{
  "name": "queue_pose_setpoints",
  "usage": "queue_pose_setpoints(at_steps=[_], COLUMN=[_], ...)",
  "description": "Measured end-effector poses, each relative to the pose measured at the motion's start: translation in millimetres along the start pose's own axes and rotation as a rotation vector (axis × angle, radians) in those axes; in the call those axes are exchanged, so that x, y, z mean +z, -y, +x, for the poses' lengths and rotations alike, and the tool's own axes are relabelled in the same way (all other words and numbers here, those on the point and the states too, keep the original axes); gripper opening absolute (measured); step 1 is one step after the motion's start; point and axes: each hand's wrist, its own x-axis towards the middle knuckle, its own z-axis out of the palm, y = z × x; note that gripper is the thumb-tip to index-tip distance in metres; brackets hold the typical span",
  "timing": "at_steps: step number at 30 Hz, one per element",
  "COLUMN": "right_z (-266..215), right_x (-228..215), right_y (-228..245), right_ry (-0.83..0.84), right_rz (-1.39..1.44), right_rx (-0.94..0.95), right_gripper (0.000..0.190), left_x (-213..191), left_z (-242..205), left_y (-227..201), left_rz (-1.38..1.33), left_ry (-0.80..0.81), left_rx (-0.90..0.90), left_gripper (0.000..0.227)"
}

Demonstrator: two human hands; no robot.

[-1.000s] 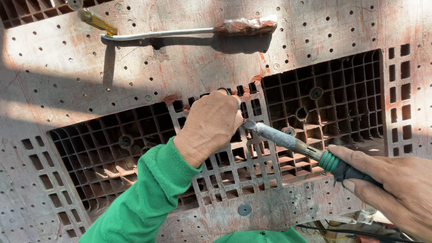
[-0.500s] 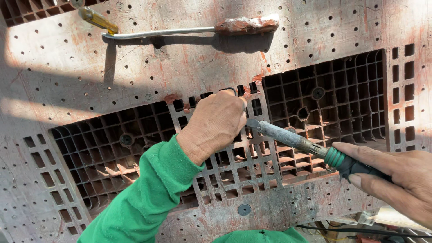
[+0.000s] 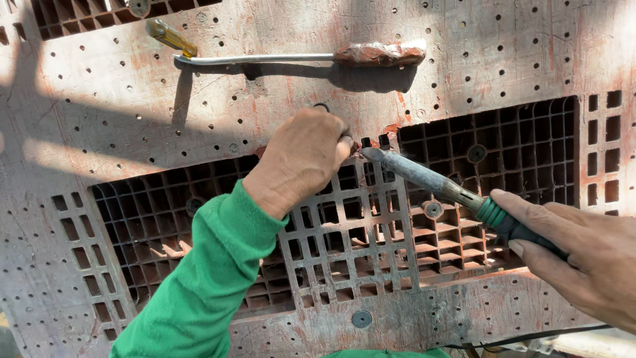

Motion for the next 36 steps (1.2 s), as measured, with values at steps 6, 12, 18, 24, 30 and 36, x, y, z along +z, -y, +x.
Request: queue_pose_setpoints(at_steps=[6, 12, 18, 24, 30, 36], right_z=[-0.8, 0.3, 1.7, 2.5, 5.4, 6.5], right_x=[11.2, 25.9, 35.1, 36.0, 38.8, 36.2], right_y=[-9.4, -24.6, -30.8, -31.4, -33.2, -30.8], right_ry=[-0.109, -0.091, -0.114, -0.128, -0.134, -0.140], right_rz=[0.064, 0.350, 0.385, 0.399, 0.403, 0.418], right_rx=[-0.035, 0.060, 0.049, 0.028, 0.007, -0.024], right_gripper=[0.074, 0.069, 0.067, 0.067, 0.071, 0.072], left_x=[15.8, 23.8, 29.3, 17.3, 2.0, 3.2], left_z=[8.5, 16.5, 38.9, 49.2, 48.3, 45.0], left_y=[12.3, 24.2, 29.6, 23.6, 10.7, 9.0], left_rz=[-0.056, -0.084, -0.080, -0.122, -0.053, -0.202], left_ry=[-0.087, -0.146, 0.010, 0.081, 0.163, 0.097], left_rx=[0.021, 0.138, 0.132, 0.103, 0.026, 0.036], left_gripper=[0.024, 0.019, 0.016, 0.018, 0.021, 0.013])
